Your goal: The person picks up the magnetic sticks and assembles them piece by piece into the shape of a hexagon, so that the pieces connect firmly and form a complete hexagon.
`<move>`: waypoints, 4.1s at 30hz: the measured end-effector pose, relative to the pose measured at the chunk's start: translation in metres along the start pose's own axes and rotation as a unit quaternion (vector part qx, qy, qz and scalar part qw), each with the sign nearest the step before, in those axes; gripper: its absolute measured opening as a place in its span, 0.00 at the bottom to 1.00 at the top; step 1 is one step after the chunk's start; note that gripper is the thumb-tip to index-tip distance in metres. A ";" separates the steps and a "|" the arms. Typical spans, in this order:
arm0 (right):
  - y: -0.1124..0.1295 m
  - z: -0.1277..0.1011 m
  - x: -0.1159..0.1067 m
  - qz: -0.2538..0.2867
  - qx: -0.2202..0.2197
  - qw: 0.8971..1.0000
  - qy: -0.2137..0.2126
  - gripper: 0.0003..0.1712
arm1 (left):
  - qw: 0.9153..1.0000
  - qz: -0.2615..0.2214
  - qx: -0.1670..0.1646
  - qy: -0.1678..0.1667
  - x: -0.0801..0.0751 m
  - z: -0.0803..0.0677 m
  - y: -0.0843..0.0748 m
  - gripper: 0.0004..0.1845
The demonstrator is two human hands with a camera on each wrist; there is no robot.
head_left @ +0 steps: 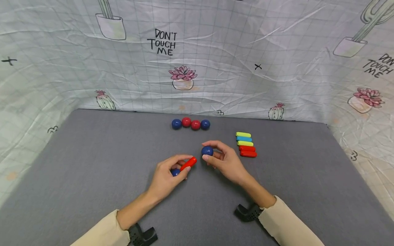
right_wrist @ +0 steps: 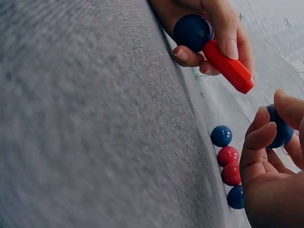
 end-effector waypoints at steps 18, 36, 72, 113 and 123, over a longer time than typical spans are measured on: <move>-0.001 0.000 0.009 0.017 0.002 1.000 0.022 0.26 | 0.999 -0.001 0.032 0.005 -0.001 -0.001 0.004 0.15; -0.003 -0.002 0.011 0.026 -0.014 0.999 0.032 0.25 | 0.999 0.012 0.034 0.009 0.002 0.001 0.001 0.14; -0.003 -0.003 0.010 0.005 -0.028 0.998 0.055 0.21 | 0.996 -0.049 -0.032 0.060 -0.001 0.001 0.003 0.17; -0.011 -0.050 -0.078 -0.225 -0.065 0.966 -0.108 0.13 | 0.995 -0.086 -0.017 0.055 -0.001 -0.004 0.036 0.21; -0.008 -0.066 -0.097 -0.264 -0.080 0.946 -0.171 0.15 | 0.996 -0.067 -0.030 0.050 0.000 0.000 0.020 0.20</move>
Point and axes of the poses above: each hand's wrist, its own z-axis towards the middle knuckle, its own x-axis out of the palm, y = z × x, the point moved 1 cm from there along z, towards the middle knuckle, and after that the axes turned 4 degrees about -z, right-handed, at the moved point
